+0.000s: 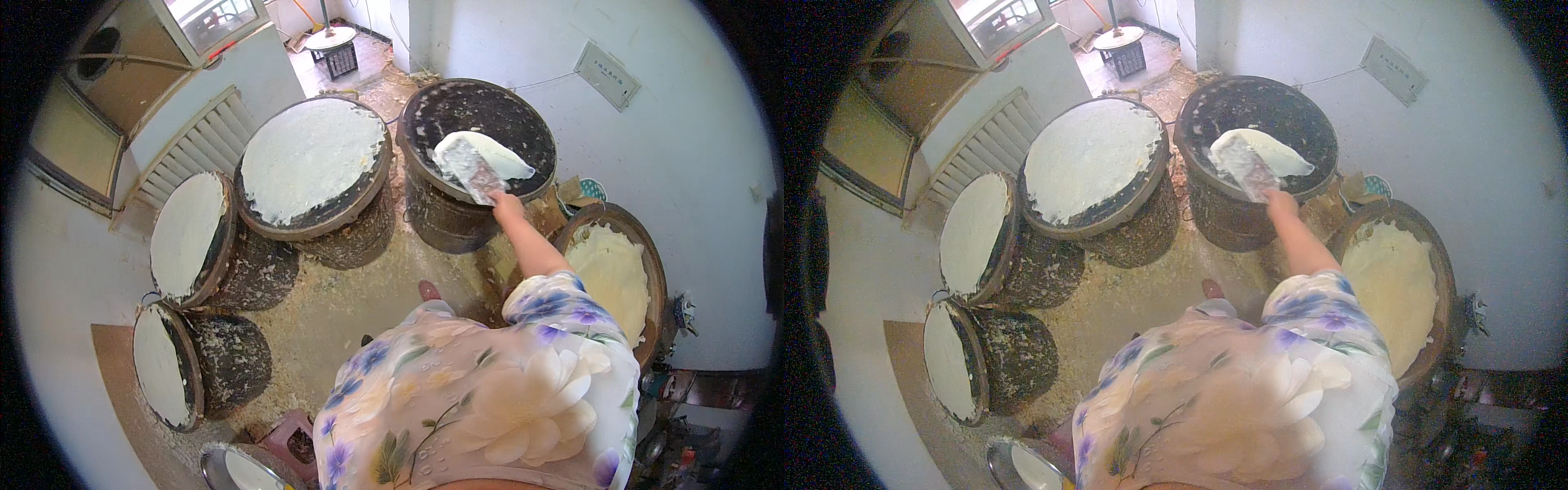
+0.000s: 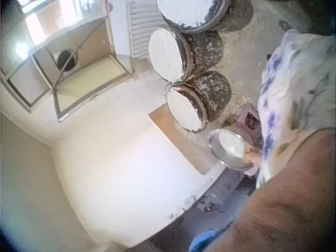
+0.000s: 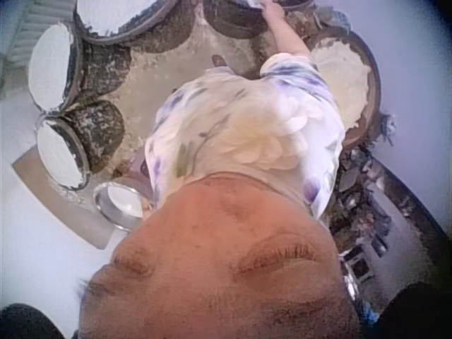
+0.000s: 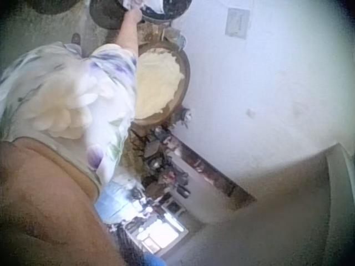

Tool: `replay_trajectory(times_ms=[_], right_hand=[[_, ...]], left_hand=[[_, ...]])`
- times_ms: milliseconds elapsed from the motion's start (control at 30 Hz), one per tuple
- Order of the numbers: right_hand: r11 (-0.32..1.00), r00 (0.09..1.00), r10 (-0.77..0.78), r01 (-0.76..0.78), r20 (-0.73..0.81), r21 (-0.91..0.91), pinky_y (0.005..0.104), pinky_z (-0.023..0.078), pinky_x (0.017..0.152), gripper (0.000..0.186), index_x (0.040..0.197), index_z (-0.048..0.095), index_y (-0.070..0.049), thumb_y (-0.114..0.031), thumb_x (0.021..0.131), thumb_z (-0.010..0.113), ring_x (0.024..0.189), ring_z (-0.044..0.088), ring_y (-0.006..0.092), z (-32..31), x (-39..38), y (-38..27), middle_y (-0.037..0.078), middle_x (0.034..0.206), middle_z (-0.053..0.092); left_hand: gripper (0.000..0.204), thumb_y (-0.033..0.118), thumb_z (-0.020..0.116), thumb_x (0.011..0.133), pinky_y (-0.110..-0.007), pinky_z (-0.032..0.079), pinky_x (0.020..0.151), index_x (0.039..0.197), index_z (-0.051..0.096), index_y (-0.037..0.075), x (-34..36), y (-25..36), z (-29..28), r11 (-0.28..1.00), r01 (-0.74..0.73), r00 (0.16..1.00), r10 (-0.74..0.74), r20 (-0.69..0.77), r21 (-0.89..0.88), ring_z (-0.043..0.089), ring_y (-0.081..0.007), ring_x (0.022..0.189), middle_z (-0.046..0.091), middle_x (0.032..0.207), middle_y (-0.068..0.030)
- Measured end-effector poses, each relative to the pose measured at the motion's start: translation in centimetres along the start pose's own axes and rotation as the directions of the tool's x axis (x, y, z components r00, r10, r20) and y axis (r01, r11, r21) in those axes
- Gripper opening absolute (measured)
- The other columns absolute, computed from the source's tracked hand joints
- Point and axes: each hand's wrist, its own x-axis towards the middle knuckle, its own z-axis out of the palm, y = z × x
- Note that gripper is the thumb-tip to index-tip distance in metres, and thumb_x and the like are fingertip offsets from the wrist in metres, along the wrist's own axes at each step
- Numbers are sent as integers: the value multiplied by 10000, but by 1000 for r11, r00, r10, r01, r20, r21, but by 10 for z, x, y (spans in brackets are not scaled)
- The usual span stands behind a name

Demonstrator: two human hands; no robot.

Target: The person scoops white batter from a large metal bowl using a ladle and pours it into several round molds. They then use a yellow plastic scraper to spread the batter evenly across the surface of each mold. The person repeats this process for multiple molds, occasionally lifting a finished layer to transfer it to a larger tray.

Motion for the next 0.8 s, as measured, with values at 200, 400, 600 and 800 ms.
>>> replay_trajectory(times_ms=[200, 400, 600, 800], right_hand=[[949, 946, 309, -314, -99, -38, 412, 441, 731, 310, 1019, 603, -157, -67, 734, 525, 863, 576, 315, -34, 5, 73, 144, 885, 611], [259, 845, 454, -429, 283, 865, 228, 348, 411, 535, 1202, 463, -80, 31, 697, 602, 443, 406, 90, -1, 28, 35, 50, 761, 581], [945, 986, -80, 28, 146, 327, 327, 457, 579, 397, 1029, 606, -188, -3, 680, 571, 611, 558, 212, 3, 33, -25, 112, 785, 618], [994, 999, -28, 30, 27, -107, 408, 447, 718, 261, 972, 612, -192, -148, 787, 434, 836, 573, 313, -31, 47, 42, 152, 889, 598]], left_hand=[[242, 255, 550, 800, -190, 366, 419, 974, 532, 87, -15, -10, 45, 998, 55, 996, -54, 67, -5, 454, -71, 512, 573, 759, -27], [243, 248, 555, 803, -194, 385, 440, 985, 531, 88, 1, -27, 145, 938, 332, 870, -262, 418, -104, 482, -80, 546, 580, 780, -29], [290, 248, 510, 836, -243, 440, 512, 1060, 481, 66, -52, -66, 288, 871, 394, 399, -451, 799, 294, 561, -151, 682, 588, 924, -69], [351, 256, 504, 843, -276, 475, 638, 1112, 444, 39, -92, -69, 312, 885, 130, 460, -454, 763, 448, 578, -184, 825, 571, 983, -85]])
